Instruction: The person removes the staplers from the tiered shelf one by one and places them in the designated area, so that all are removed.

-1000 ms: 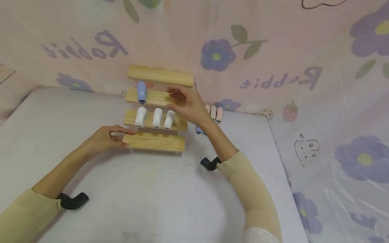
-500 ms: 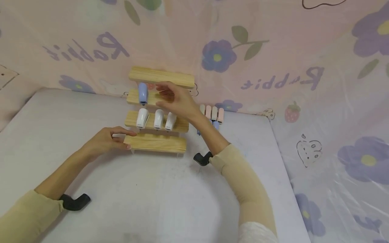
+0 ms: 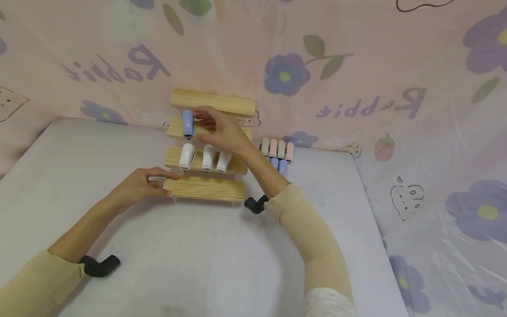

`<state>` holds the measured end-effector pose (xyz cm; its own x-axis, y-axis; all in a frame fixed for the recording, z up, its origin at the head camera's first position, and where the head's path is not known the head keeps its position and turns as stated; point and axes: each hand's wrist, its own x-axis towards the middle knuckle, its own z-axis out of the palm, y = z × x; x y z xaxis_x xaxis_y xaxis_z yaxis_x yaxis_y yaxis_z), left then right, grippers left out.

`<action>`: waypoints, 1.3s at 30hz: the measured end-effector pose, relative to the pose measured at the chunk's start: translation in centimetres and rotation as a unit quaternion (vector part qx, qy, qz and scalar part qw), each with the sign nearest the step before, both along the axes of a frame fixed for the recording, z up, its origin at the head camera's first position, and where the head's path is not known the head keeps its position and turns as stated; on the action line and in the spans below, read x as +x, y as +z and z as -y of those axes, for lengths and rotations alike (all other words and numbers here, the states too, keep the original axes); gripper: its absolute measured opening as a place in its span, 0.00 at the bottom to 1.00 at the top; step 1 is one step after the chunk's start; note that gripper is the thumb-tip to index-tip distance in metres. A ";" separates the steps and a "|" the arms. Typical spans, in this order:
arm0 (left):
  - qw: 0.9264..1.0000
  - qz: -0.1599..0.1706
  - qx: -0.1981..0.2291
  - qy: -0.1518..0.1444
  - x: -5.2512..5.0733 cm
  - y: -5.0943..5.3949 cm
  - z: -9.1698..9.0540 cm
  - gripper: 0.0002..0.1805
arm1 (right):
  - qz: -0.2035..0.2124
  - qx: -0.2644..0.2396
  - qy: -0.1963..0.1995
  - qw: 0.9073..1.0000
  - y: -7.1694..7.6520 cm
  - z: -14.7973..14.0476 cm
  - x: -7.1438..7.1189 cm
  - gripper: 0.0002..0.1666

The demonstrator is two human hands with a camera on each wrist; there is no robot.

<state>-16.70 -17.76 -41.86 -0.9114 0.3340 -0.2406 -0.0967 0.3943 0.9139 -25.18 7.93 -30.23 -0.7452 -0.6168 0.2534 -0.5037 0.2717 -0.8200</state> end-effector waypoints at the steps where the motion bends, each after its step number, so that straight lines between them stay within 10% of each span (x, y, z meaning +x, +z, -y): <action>1: 1.000 0.001 0.001 0.000 0.0 0.0 0.0 0.29 | 0.000 0.003 -0.002 1.000 0.0 0.1 0.0 0.34; 8: 1.000 0.006 -0.003 -0.001 -0.3 -0.4 0.1 0.28 | -0.032 0.038 -0.012 0.999 -2.6 0.7 -2.6 0.38; 39: 1.000 0.004 -0.013 -0.004 -0.4 -0.6 0.3 0.29 | 0.006 -0.031 -0.015 0.999 -2.4 -0.9 -1.4 0.36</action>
